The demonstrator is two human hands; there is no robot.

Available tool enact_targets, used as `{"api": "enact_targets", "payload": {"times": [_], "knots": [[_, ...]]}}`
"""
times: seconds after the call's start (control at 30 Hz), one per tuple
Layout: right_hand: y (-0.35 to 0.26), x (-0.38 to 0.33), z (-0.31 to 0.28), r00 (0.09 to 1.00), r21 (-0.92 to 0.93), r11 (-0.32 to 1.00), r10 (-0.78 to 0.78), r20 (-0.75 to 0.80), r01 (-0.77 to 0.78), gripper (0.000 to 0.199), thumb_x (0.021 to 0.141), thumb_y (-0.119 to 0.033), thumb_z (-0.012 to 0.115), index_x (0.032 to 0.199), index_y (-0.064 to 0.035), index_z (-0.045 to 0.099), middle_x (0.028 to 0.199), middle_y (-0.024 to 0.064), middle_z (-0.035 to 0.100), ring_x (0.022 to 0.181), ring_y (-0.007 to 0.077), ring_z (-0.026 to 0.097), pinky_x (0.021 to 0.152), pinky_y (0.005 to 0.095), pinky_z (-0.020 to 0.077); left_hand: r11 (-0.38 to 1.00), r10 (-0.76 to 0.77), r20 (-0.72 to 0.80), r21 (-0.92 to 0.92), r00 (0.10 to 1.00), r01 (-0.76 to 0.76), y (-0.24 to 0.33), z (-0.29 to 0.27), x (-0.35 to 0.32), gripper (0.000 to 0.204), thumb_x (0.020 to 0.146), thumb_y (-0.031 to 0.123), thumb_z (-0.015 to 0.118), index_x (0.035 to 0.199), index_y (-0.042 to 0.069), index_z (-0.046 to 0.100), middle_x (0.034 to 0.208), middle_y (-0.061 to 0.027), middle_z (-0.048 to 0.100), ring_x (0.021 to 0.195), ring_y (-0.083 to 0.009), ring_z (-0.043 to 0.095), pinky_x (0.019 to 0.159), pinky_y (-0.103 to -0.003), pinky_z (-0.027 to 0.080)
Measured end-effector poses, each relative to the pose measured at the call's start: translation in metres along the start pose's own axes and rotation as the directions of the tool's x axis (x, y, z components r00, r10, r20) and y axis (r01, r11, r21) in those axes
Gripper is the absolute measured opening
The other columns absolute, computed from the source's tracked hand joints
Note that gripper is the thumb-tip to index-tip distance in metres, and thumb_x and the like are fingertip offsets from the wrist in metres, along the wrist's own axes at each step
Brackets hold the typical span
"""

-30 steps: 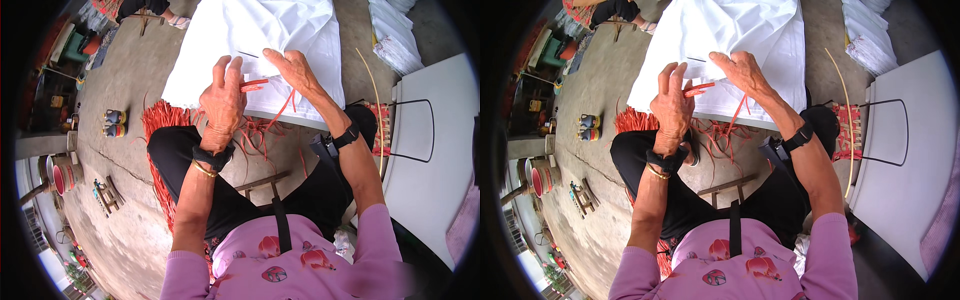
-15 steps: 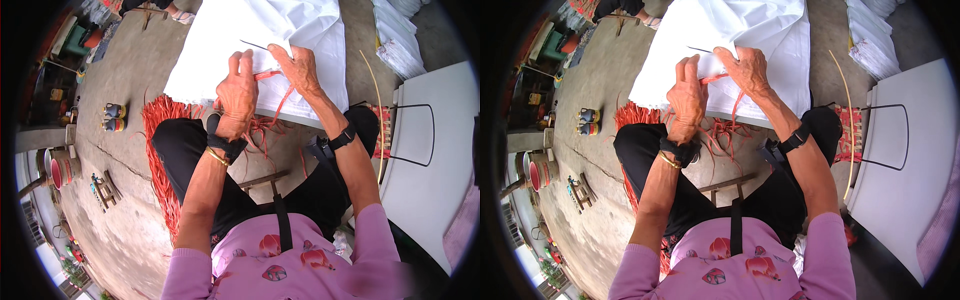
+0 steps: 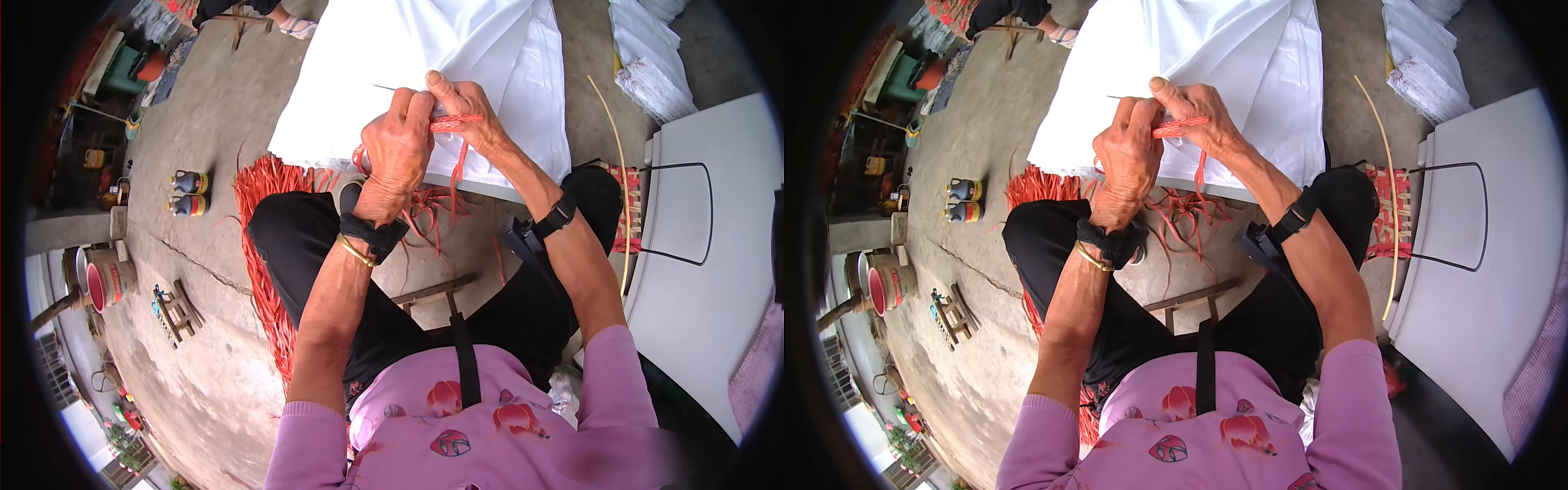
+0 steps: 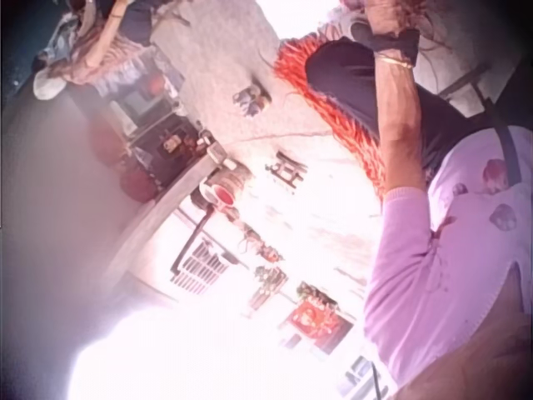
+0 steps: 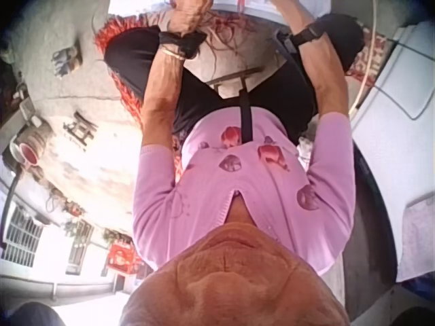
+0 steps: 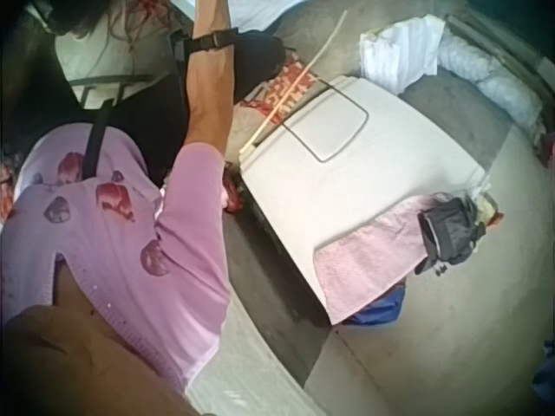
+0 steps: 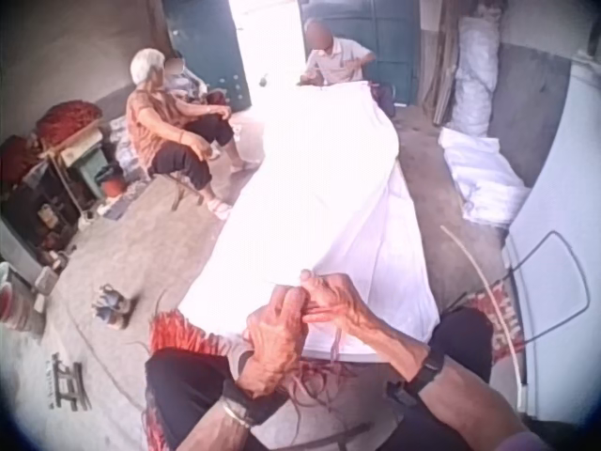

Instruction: Tying the top of white plastic sacks using red plastic strips.

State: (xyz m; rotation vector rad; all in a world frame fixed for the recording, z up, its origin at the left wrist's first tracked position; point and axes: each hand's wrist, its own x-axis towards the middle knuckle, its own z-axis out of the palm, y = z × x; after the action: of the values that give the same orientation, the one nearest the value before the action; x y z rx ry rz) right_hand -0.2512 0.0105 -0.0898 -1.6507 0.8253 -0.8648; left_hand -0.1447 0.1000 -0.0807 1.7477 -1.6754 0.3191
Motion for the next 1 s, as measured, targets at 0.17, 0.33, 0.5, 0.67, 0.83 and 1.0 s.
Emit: {"api": "enact_targets", "payload": {"times": [0.17,0.33,0.5,0.67,0.83,1.0], "knots": [[-0.019,0.005,-0.011,0.995,-0.109,0.989,0.096,-0.029,-0.099,0.054,0.077,-0.044,0.064,0.052,0.0004,0.046,0.048,-0.0005,0.036,0.048,0.01,0.034,0.044,0.0317,0.0336,0.975,-0.206,-0.157,-0.12,0.966,0.188,-0.011,-0.003,0.001,0.027,0.074,0.004,0.064,0.1,0.008,0.058,0.09,-0.0114,0.061,0.074,-0.0289,0.062,0.059,-0.035,0.049],[-0.015,0.004,-0.019,0.984,-0.359,0.925,-0.16,-0.077,0.122,0.055,0.077,-0.043,0.063,0.051,0.003,0.046,0.042,0.0077,0.038,0.04,0.0185,0.036,0.043,0.0366,0.0355,0.864,-0.489,-0.177,-0.231,0.854,0.447,-0.046,-0.002,0.009,0.02,0.07,0.001,0.062,0.09,0.003,0.062,0.086,-0.0139,0.064,0.079,-0.0312,0.062,0.071,-0.038,0.048],[-0.013,0.003,-0.023,0.931,-0.708,0.631,-0.349,0.106,0.317,0.06,0.08,-0.047,0.059,0.05,0.0032,0.046,0.04,0.0147,0.038,0.038,0.0289,0.037,0.043,0.0396,0.037,0.966,-0.255,-0.271,-0.108,0.928,0.234,-0.029,-0.015,0.008,0.025,0.064,-0.003,0.065,0.087,0.006,0.06,0.083,-0.0103,0.063,0.073,-0.0285,0.062,0.061,-0.035,0.049],[-0.014,0.002,-0.005,0.994,-0.173,0.982,-0.057,0.088,0.071,0.071,0.081,-0.063,0.049,0.05,0.001,0.046,0.041,0.0077,0.036,0.044,0.0166,0.039,0.045,0.0363,0.0361,0.958,-0.074,-0.208,-0.286,0.975,0.011,-0.001,-0.001,0.009,0.026,0.066,-0.004,0.062,0.089,0.006,0.059,0.077,-0.012,0.059,0.067,-0.0308,0.06,0.057,-0.038,0.048],[-0.021,0.002,-0.009,0.985,0.039,0.984,0.175,-0.001,-0.174,0.061,0.076,-0.058,0.058,0.055,-0.0005,0.054,0.044,0.0007,0.035,0.048,0.0106,0.038,0.043,0.0293,0.0321,0.687,-0.274,0.07,-0.683,0.959,0.246,0.001,-0.01,0.004,0.026,0.083,0.006,0.058,0.108,0.001,0.057,0.092,-0.0123,0.063,0.081,-0.0192,0.062,0.07,-0.029,0.049],[-0.014,0.009,-0.017,0.99,-0.114,0.983,0.143,-0.01,-0.143,0.048,0.075,-0.047,0.064,0.056,-0.0039,0.055,0.05,-0.0038,0.035,0.048,0.0069,0.031,0.042,0.0272,0.0255,0.679,-0.344,0.174,-0.632,0.923,0.372,-0.01,-0.016,-0.006,0.043,0.082,0.016,0.063,0.12,0.004,0.048,0.099,-0.0124,0.061,0.08,-0.0179,0.061,0.071,-0.03,0.049]]}}
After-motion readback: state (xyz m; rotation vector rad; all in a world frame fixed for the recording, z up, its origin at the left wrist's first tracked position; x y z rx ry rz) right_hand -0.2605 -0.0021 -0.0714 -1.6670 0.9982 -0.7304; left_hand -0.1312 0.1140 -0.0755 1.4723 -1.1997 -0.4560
